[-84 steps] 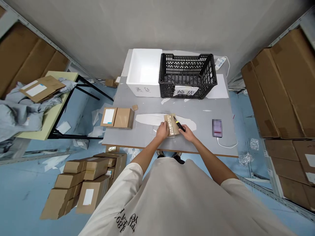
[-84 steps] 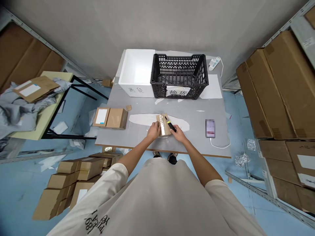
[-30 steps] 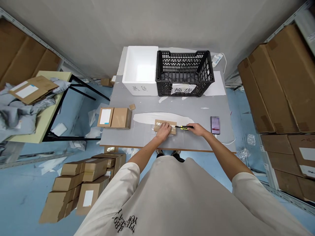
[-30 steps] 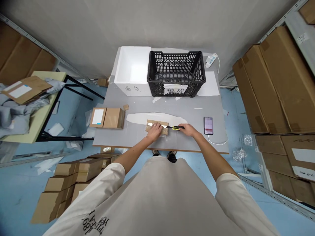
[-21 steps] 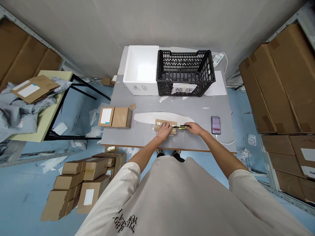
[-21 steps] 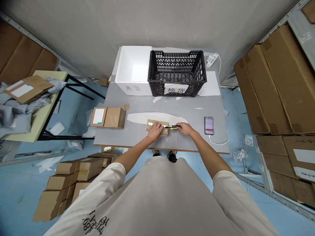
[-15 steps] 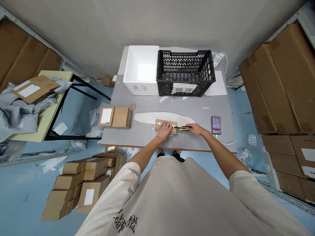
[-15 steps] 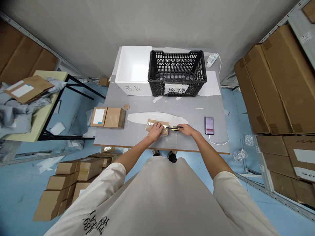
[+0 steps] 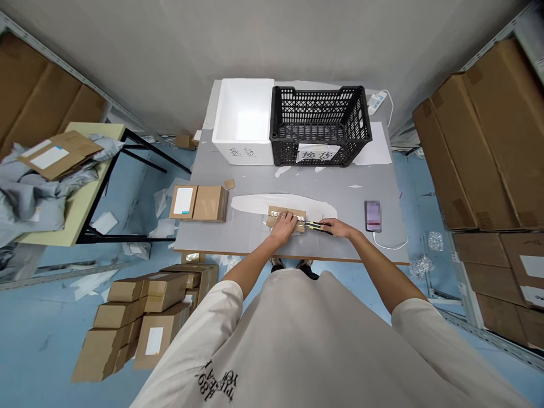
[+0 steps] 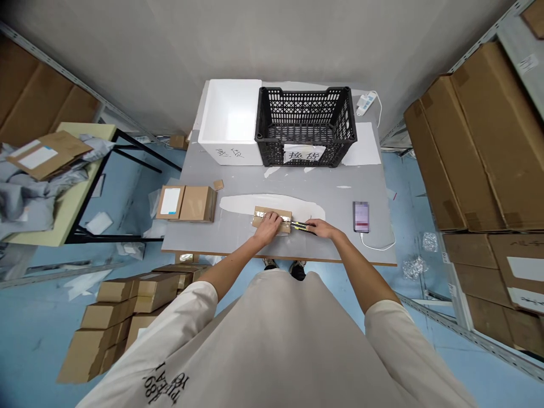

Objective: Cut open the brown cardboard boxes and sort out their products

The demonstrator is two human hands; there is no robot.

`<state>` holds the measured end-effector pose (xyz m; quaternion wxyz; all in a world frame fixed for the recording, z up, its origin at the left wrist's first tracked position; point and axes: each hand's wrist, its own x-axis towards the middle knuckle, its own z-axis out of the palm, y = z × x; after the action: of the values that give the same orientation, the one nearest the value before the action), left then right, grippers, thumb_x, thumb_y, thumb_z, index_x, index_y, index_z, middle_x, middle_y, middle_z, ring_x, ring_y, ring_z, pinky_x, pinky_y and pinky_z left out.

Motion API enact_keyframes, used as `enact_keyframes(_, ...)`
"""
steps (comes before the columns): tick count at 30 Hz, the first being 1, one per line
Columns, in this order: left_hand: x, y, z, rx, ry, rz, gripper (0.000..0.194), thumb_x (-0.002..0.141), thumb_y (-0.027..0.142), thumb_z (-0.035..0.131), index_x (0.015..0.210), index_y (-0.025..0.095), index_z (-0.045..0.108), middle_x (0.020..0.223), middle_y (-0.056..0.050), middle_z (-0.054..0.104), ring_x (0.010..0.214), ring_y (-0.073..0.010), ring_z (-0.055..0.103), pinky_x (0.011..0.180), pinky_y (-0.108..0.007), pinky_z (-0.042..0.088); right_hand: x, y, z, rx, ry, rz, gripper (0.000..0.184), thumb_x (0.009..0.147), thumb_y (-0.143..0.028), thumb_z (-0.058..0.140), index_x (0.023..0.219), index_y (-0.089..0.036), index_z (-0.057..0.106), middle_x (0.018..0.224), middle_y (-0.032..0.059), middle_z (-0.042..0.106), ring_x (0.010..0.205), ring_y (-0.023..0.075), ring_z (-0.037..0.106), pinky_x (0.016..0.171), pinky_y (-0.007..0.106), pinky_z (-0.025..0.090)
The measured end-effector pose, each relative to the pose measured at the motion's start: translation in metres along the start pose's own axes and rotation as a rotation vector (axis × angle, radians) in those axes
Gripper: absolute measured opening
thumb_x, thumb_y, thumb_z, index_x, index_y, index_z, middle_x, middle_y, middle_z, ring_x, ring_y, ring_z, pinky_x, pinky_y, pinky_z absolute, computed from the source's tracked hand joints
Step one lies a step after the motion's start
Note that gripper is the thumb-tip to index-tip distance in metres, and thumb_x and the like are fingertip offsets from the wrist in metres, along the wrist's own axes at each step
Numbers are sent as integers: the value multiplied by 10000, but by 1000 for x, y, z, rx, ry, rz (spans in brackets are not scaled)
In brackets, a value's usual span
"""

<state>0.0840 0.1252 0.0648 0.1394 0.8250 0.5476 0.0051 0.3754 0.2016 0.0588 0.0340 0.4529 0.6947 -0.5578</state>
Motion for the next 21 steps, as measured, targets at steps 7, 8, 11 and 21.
enact_keyframes(7, 0, 0, 1, 24, 40, 9, 463, 784, 156, 704, 1184, 200, 474, 1225, -127, 515, 1228, -318, 433, 1083, -480, 350, 9, -4, 6, -71, 139, -53, 314, 897, -420, 574, 1135, -271, 714, 1078, 32, 729, 980, 242, 626, 895, 356, 499)
enact_keyframes(8, 0, 0, 2, 24, 39, 8, 455, 786, 155, 698, 1180, 202, 474, 1222, -127, 518, 1227, -318, 435, 1082, -482, 350, 9, -4, 5, -88, 150, -56, 309, 900, -408, 574, 1143, -275, 712, 1085, 35, 729, 984, 245, 628, 900, 360, 496)
enact_keyframes(11, -1, 1, 1, 10, 36, -3, 445, 782, 141, 691, 1171, 191, 481, 1222, -135, 518, 1235, -320, 429, 1089, -481, 343, 7, -3, 0, -116, 87, -44, 298, 901, -403, 576, 1134, -284, 719, 1049, 31, 732, 946, 240, 632, 876, 356, 499)
enact_keyframes(21, -3, 3, -3, -14, 33, -9, 417, 798, 98, 640, 1181, 174, 494, 1231, -151, 518, 1242, -327, 428, 1101, -491, 324, 0, -3, 6, -47, 50, -24, 310, 889, -434, 594, 1125, -283, 726, 1053, 21, 732, 973, 243, 625, 889, 358, 499)
